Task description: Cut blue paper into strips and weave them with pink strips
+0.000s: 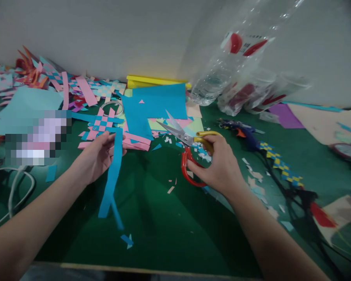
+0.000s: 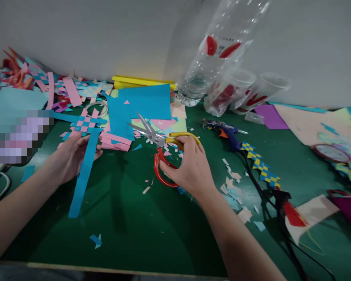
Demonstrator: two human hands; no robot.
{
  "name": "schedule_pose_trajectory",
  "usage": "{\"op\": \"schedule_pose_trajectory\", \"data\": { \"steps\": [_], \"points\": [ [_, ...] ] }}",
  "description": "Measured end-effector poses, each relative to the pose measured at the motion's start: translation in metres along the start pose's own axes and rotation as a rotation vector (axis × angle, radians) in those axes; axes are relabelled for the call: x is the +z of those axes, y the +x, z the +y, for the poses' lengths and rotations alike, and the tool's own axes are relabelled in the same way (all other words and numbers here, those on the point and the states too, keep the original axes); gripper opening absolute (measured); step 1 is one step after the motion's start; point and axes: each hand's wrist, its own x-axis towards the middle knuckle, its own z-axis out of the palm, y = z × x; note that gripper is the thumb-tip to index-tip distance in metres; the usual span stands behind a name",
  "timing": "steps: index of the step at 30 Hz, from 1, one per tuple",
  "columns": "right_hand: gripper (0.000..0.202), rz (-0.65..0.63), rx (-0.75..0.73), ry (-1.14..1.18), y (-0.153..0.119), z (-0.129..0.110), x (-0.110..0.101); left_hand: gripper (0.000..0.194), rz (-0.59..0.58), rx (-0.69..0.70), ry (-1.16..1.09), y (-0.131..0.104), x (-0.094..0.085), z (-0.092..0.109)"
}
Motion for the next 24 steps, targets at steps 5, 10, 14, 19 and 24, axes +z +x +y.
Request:
{"op": "schedule_pose_trajectory", "data": {
  "steps": [5,10,14,19,24],
  "points": [
    [0.050,0.006,-0.010,-0.002,0.0001,0.0002,0.0012,0.021,-0.058,0.054,-0.050,-0.0047,0.0022,0.0022],
    [0.049,0.013,-0.020,-0.006,0.0007,0.0010,0.0014,0.024,-0.105,0.120,-0.107,-0.0052,0.0001,0.0039],
    [0.049,0.015,-0.018,-0.003,0.0009,0.0015,0.0015,0.019,0.013,0.109,-0.159,-0.0010,-0.0043,0.0041],
    [0.049,-0.003,-0.016,-0.015,0.0011,0.0029,0.0004,0.010,0.114,-0.001,-0.013,-0.0002,-0.0076,0.0031],
    [0.050,-0.007,-0.010,-0.044,0.0012,0.0052,-0.0005,0.015,0.184,0.093,0.048,-0.0029,-0.0061,0.0048]
  ]
}}
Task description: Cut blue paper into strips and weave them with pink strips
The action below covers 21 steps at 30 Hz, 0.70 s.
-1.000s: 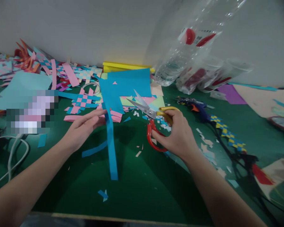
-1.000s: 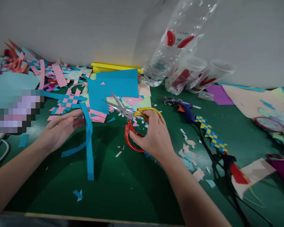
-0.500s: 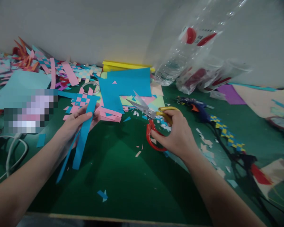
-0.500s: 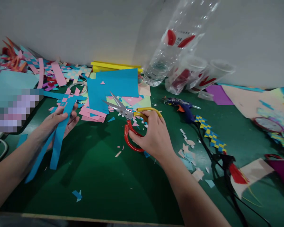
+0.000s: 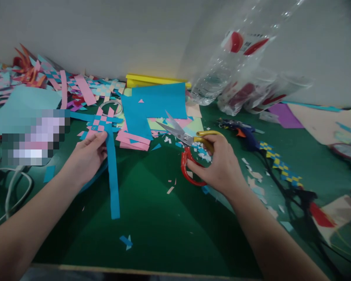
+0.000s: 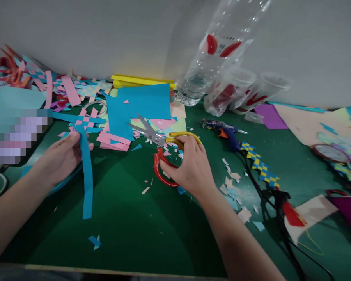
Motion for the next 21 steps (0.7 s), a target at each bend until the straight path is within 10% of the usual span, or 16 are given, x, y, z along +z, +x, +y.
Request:
{"op": "schedule_pose_trajectory", "data": {
  "steps": [8,13,21],
  "points": [
    [0.050,0.024,-0.038,-0.026,-0.0003,0.0015,0.0002,0.011,0.044,0.255,0.474,-0.0050,0.0013,0.0015],
    [0.052,0.025,-0.034,-0.027,-0.0006,0.0006,0.0003,0.018,-0.133,0.382,0.835,-0.0050,-0.0014,0.0019],
    [0.052,0.034,-0.045,-0.019,-0.0007,0.0006,0.0021,0.023,-0.206,0.367,0.941,-0.0070,0.0012,0.0023]
  ]
}}
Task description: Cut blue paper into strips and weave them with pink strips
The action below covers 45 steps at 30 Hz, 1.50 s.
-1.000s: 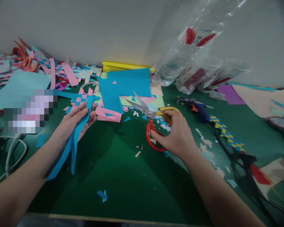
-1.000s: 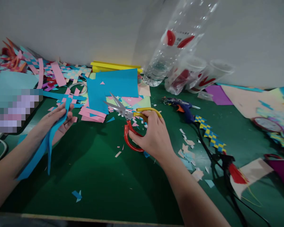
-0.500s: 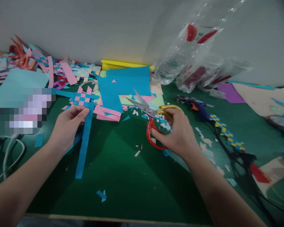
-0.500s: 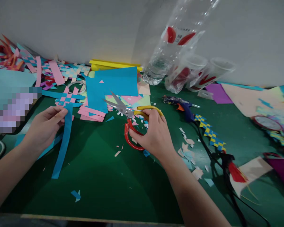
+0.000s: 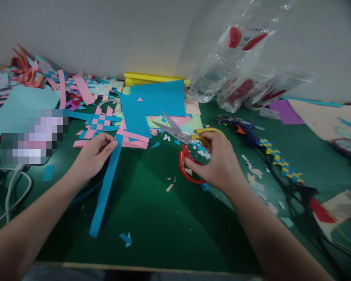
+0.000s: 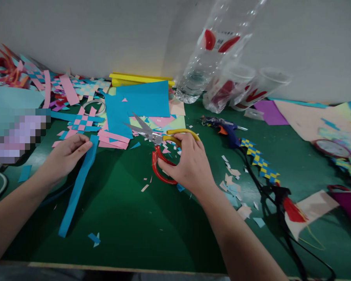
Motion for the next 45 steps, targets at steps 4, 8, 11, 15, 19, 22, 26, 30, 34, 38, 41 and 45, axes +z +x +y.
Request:
{"op": "schedule_pose_trajectory", "data": {
  "steps": [4,8,11,15,19,22,26,30,34,38,41,45],
  "points": [
    [0.052,-0.011,0.010,-0.003,0.000,0.000,0.000,0.024,-0.008,-0.046,0.004,0.000,0.000,0.000],
    [0.052,-0.008,0.014,-0.016,0.000,0.001,0.000,0.047,-0.119,-0.133,-0.211,-0.001,0.002,-0.003],
    [0.052,-0.004,0.006,-0.019,0.000,0.001,0.000,0.065,-0.214,-0.171,-0.335,-0.002,0.004,-0.003],
    [0.051,-0.006,-0.017,-0.019,0.000,0.002,-0.001,0.086,-0.419,-0.167,-0.413,-0.004,0.003,-0.004],
    [0.051,-0.014,-0.028,-0.016,0.001,0.002,-0.002,0.069,-0.544,-0.014,-0.298,-0.006,0.004,-0.002],
    [0.049,-0.038,-0.062,-0.007,0.001,0.001,-0.003,0.042,-0.450,0.181,-0.075,-0.010,0.005,0.004],
    [0.047,-0.040,-0.067,-0.029,0.002,0.001,-0.002,0.038,-0.399,0.353,0.270,-0.015,0.008,0.012],
    [0.049,-0.052,-0.026,-0.034,0.002,0.002,-0.002,0.051,-0.409,0.384,0.494,-0.015,0.009,0.008],
    [0.050,-0.059,-0.006,-0.028,0.002,0.002,-0.002,0.049,-0.360,0.388,0.556,-0.008,0.002,-0.003],
    [0.051,-0.052,-0.006,-0.033,0.001,0.003,-0.002,0.036,-0.318,0.473,0.588,-0.005,-0.002,-0.004],
    [0.051,-0.052,0.005,-0.032,0.001,0.003,-0.002,0.038,-0.316,0.579,0.660,-0.009,0.003,0.001],
    [0.049,-0.046,0.018,-0.008,0.002,0.004,-0.002,0.048,-0.384,0.678,0.810,-0.015,0.011,0.004]
  ]
}}
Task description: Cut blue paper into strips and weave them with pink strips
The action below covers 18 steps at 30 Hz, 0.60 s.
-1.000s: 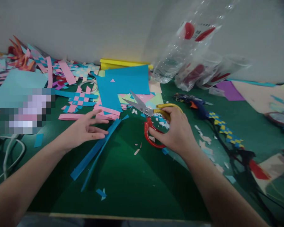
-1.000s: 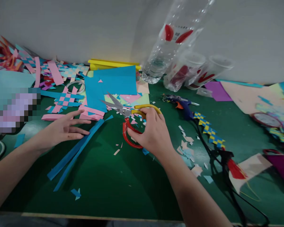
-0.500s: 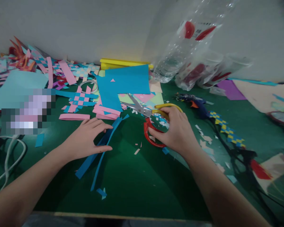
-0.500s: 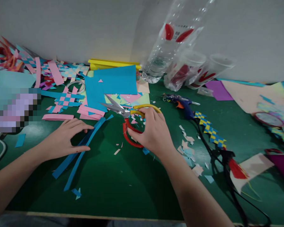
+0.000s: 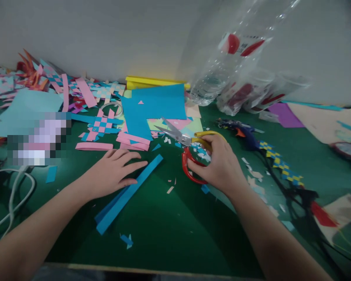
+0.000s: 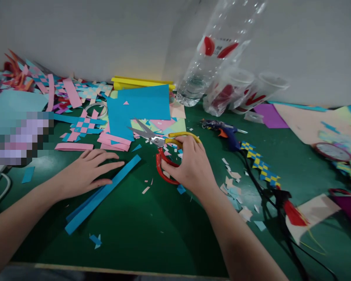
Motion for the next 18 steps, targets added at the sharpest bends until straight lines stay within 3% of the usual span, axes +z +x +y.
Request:
{"op": "schedule_pose_trajectory", "data": {
  "steps": [14,18],
  "points": [
    [0.051,0.027,0.018,0.008,0.000,0.004,0.004,0.040,-0.009,0.122,-0.041,-0.001,-0.003,-0.003],
    [0.051,0.026,0.023,-0.004,0.000,0.004,0.004,0.025,0.008,0.095,-0.116,-0.003,-0.005,-0.009]
  ]
}}
